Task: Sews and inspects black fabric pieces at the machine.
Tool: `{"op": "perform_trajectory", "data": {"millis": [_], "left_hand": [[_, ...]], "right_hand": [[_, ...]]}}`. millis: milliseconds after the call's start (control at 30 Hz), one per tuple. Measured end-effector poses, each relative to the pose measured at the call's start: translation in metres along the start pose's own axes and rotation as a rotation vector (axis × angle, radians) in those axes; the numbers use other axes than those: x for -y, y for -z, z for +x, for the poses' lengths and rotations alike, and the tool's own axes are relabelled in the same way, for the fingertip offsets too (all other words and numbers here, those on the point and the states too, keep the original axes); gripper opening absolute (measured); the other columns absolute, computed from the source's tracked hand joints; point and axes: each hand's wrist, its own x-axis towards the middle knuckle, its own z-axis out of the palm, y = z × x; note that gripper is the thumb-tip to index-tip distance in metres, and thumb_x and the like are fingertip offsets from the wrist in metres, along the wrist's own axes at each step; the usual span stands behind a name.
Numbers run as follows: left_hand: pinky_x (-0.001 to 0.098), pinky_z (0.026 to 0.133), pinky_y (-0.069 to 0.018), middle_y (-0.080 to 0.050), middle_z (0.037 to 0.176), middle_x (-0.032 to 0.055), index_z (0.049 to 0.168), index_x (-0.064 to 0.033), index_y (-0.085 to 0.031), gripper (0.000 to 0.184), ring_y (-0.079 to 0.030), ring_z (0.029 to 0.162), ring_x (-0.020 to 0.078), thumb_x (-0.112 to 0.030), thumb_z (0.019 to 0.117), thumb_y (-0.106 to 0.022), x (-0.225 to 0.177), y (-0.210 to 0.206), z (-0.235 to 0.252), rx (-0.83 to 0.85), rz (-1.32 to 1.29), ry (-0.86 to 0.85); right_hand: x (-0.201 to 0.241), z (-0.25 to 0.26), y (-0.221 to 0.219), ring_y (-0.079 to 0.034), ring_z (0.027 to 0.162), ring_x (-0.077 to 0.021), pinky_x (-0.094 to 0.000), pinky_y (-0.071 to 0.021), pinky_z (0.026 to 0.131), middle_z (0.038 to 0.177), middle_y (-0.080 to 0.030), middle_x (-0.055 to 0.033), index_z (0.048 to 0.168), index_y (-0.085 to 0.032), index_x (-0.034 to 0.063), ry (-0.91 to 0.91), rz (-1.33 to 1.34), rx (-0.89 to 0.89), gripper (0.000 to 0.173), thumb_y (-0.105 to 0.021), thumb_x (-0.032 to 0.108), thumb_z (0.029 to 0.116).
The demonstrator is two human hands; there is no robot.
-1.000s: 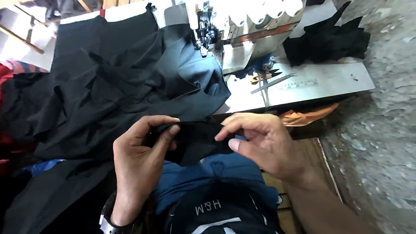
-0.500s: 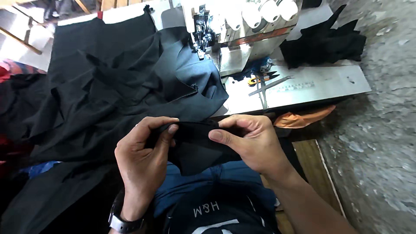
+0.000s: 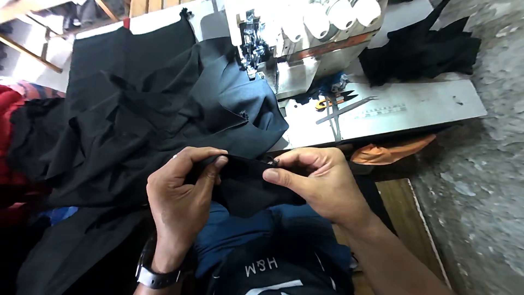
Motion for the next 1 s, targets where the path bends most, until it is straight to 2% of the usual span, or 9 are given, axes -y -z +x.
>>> {"op": "perform_trajectory", "data": {"millis": [133,333,500,667,767,800,900,967,1000], "left_hand": [[0.0163,0.061,-0.058,-0.074,0.094,-0.0072,0.105,-0.0076,-0.074,0.014,-0.067,0.071,0.0003,-0.008,0.0912,-0.075,0.0,0.006,0.018,0.025,0.068,0.003],[0.0167,0.062,-0.0589,-0.074,0.096,-0.0066,0.106,-0.0068,-0.075,0.016,-0.068,0.073,0.0008,-0.006,0.0895,-0.076,0.005,0.0,0.036,0.018,0.09,0.019],[0.0173,0.061,-0.0593,-0.073,0.097,-0.0073,0.105,-0.0082,-0.075,0.014,-0.068,0.072,0.0013,-0.007,0.0912,-0.075,0.013,-0.006,0.045,0.022,0.073,0.009],[0.0136,0.066,-0.0566,-0.073,0.098,-0.0139,0.106,-0.0175,-0.073,0.01,-0.066,0.077,-0.0039,-0.018,0.0963,-0.072,0.01,0.012,0.076,0.023,0.229,-0.125],[0.018,0.074,-0.0562,-0.073,0.1,-0.0005,0.107,-0.003,-0.071,0.015,-0.067,0.084,0.0001,-0.012,0.095,-0.073,0.013,-0.005,0.123,-0.016,0.406,-0.273],[0.0197,0.077,-0.0572,-0.072,0.101,0.0022,0.107,-0.0019,-0.071,0.016,-0.068,0.087,0.002,-0.012,0.0951,-0.072,0.021,-0.018,0.136,-0.015,0.433,-0.297],[0.0213,0.079,-0.0566,-0.072,0.1,0.0009,0.108,-0.006,-0.069,0.016,-0.068,0.089,0.0033,-0.013,0.0947,-0.073,0.053,-0.049,0.153,0.003,0.422,-0.262],[0.0218,0.081,-0.0571,-0.072,0.098,0.0027,0.106,-0.002,-0.069,0.017,-0.069,0.091,0.0042,-0.01,0.0925,-0.075,0.068,-0.06,0.155,-0.019,0.362,-0.269],[0.022,0.082,-0.057,-0.072,0.098,0.0034,0.105,-0.0009,-0.069,0.017,-0.069,0.091,0.0046,-0.008,0.0919,-0.076,0.073,-0.063,0.154,-0.029,0.339,-0.273]], "right_hand": [[0.006,0.003,0.022,-0.073,0.079,-0.0021,-0.0159,-0.0615,0.072,0.088,-0.078,0.0032,0.108,-0.079,0.0072,-0.127,-0.018,0.182,0.021,-0.079,0.017,0.0893],[0.007,0.008,0.035,-0.069,0.068,0.002,-0.0133,-0.0583,0.061,0.078,-0.075,0.0073,0.091,-0.08,0.0122,-0.1,-0.079,0.166,0.013,-0.081,0.024,0.0879],[-0.001,0.017,0.037,-0.07,0.074,0.0021,-0.0137,-0.0596,0.066,0.082,-0.076,0.0066,0.093,-0.08,0.0108,-0.036,-0.103,0.164,0.011,-0.076,0.021,0.0928],[-0.007,0.04,0.022,-0.069,0.073,0.0015,-0.0146,-0.0597,0.065,0.081,-0.076,0.005,0.092,-0.079,0.0077,0.029,0.02,0.099,0.011,-0.076,0.018,0.0928],[-0.014,0.069,0.018,-0.068,0.067,0.0017,-0.0144,-0.0581,0.061,0.077,-0.074,0.0067,0.092,-0.079,0.0106,0.019,-0.034,-0.045,0.008,-0.078,0.018,0.0905],[-0.02,0.08,0.019,-0.066,0.063,0.0013,-0.015,-0.0566,0.057,0.073,-0.073,0.0079,0.094,-0.077,0.0126,-0.004,-0.071,-0.09,0.008,-0.08,0.019,0.088],[-0.037,0.104,0.026,-0.066,0.056,-0.003,-0.0187,-0.0577,0.051,0.067,-0.07,0.0072,0.111,-0.067,0.0144,-0.13,-0.087,-0.104,0.031,-0.083,0.018,0.084],[-0.042,0.109,0.031,-0.065,0.054,-0.0023,-0.0175,-0.0562,0.051,0.067,-0.07,0.0072,0.118,-0.067,0.0136,-0.224,-0.062,-0.059,0.037,-0.082,0.022,0.0857],[-0.044,0.11,0.033,-0.065,0.054,-0.002,-0.017,-0.0555,0.051,0.067,-0.07,0.0068,0.117,-0.069,0.0124,-0.25,-0.034,-0.035,0.034,-0.081,0.022,0.0866]]}}
